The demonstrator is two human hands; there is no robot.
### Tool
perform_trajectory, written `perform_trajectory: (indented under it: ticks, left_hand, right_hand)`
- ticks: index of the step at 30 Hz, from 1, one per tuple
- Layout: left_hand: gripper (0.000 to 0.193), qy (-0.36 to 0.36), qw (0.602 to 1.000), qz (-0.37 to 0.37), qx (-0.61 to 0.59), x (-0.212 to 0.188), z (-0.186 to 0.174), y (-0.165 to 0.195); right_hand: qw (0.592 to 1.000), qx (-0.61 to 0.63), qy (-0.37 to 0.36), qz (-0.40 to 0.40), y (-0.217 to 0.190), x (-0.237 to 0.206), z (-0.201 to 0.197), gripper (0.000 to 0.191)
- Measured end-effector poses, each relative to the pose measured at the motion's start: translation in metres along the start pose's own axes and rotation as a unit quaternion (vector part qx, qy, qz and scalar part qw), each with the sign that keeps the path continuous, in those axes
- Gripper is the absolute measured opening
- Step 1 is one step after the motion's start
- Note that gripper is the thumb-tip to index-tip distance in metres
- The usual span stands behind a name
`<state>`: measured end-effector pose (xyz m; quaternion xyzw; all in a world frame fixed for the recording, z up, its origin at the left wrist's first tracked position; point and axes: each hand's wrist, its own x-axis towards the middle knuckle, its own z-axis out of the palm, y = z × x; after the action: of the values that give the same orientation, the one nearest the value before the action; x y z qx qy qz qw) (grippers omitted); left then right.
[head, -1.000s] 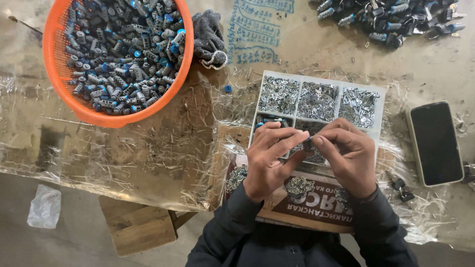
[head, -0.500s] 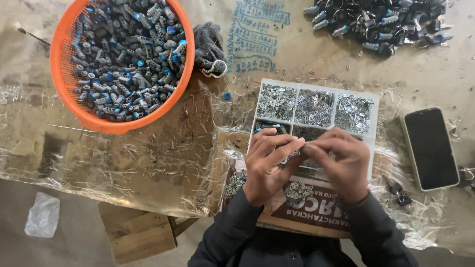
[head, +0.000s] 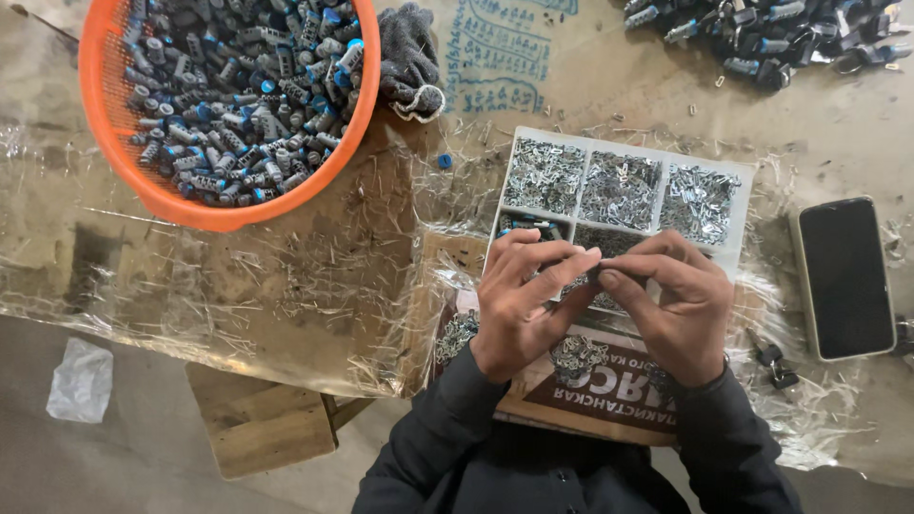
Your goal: The person picks small metal parts from an orange bin and a compartment box, fits the parts together by hand at the bench, and places finished assemblies into the box compartments. The clip starts and ends mid-assembly with hands continuously manipulating the small parts.
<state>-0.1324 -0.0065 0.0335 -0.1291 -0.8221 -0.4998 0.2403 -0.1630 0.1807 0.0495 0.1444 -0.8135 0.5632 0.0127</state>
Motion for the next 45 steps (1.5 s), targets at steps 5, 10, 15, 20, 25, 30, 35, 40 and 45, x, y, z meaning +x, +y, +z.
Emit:
perform_trajectory:
  ticks: [5,10,15,20,25,30,35,40,45]
  left_hand:
    - [0.039,-0.007,0.999,0.032,0.043,-0.002,0.0,-0.001]
    - [0.039,-0.013,0.996,0.055,0.065,-0.001,0.001,-0.001]
    - [0.035,0.007,0.999,0.041,0.027,0.003,0.001,0.002]
    - [0.033,0.011,1.0,0.0,0.01,0.005,0.001,0.004]
    - [0.035,0.015,1.0,0.001,0.016,0.004,0.002,0.003]
    - [0.038,0.02,0.999,0.017,0.024,0.002,0.001,0.001]
    - [0.039,0.015,0.999,0.021,0.043,0.001,0.0,0.0]
    - [0.04,0.016,0.998,0.029,0.061,-0.001,-0.001,-0.001]
    - [0.039,0.009,0.997,0.035,0.067,-0.002,-0.002,-0.002]
  right_hand:
    - [0.999,-0.032,0.004,0.008,0.001,-0.002,0.002,0.013]
    - [0.999,0.01,-0.016,0.043,0.01,0.007,0.0,0.015]
    - [0.998,0.058,0.012,0.036,0.004,0.016,-0.008,0.018]
    - [0.913,-0.388,-0.043,-0.116,-0.001,0.02,0.005,0.005]
    - [0.933,-0.329,0.075,-0.122,-0.001,0.011,-0.003,0.009]
    - [1.0,-0.028,0.012,0.008,-0.005,0.001,-0.006,0.008]
    - [0.998,-0.061,-0.011,0.009,-0.007,0.001,-0.001,0.012]
    - [0.998,-0.059,-0.01,0.004,-0.007,0.0,-0.001,0.013]
    - [0.998,-0.065,-0.009,-0.008,-0.009,-0.002,-0.002,0.013]
